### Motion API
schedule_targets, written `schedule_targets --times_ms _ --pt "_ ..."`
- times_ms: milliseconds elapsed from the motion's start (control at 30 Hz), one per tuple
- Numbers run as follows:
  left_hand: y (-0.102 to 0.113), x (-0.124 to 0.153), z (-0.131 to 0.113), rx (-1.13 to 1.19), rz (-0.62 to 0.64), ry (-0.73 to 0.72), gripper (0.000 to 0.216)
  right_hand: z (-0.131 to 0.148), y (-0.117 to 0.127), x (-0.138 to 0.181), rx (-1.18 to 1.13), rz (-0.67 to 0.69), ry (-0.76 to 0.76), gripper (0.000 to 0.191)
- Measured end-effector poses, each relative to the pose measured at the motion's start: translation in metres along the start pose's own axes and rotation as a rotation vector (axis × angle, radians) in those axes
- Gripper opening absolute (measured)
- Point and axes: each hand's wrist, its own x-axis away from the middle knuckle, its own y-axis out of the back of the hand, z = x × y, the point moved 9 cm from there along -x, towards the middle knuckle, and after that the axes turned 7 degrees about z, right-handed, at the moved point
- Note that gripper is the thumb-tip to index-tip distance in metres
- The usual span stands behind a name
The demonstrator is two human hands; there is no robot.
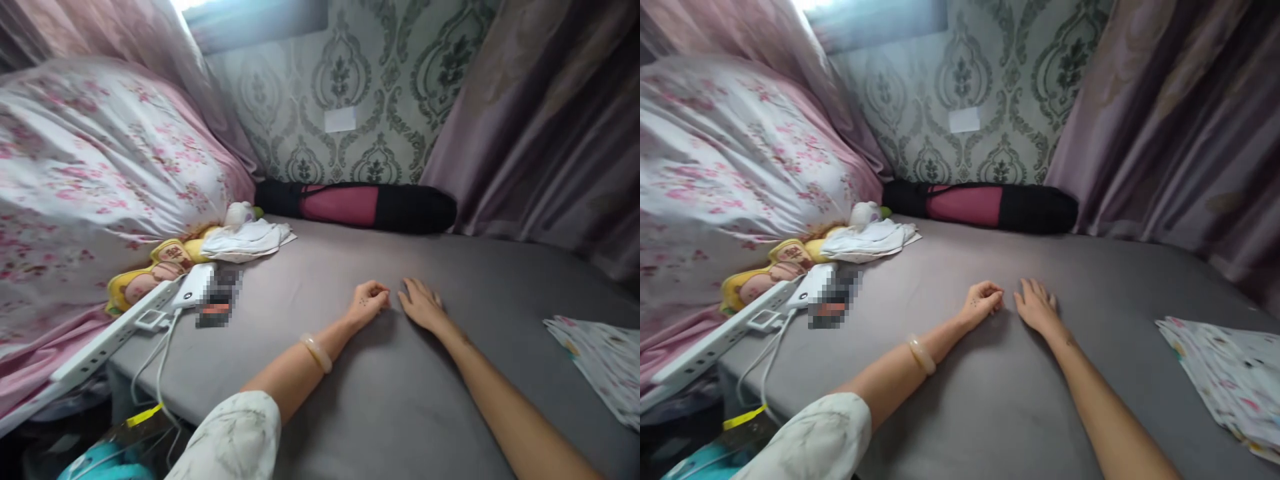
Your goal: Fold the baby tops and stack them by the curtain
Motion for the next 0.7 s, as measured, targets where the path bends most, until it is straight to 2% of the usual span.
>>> schedule_targets --times_ms 100,167,300,400,500,700 --pt "0.029 0.0 -0.003 0.096 -0.257 -0.066 0.008 0.049 -0.006 -0.007 0.041 -0.007 0.026 0.052" --pt "0.047 0.001 -0.002 0.147 -0.393 -0.093 0.006 0.07 -0.008 -0.008 0.058 -0.025 0.015 0.054" --pt "0.073 -0.005 0.005 0.204 -0.474 -0.049 0.005 0.085 -0.011 -0.008 0.072 -0.077 -0.047 0.055" --pt "0.104 -0.008 0.004 0.153 -0.504 0.037 0.007 0.088 -0.008 -0.005 0.072 -0.119 -0.04 0.055" --pt "0.155 0.0 -0.009 -0.067 -0.573 0.126 0.007 0.089 -0.006 -0.002 0.067 -0.137 -0.02 0.055" --pt "0.289 0.033 -0.062 -0.284 -0.743 0.092 0.01 0.088 -0.005 -0.002 0.076 -0.162 -0.013 0.055"
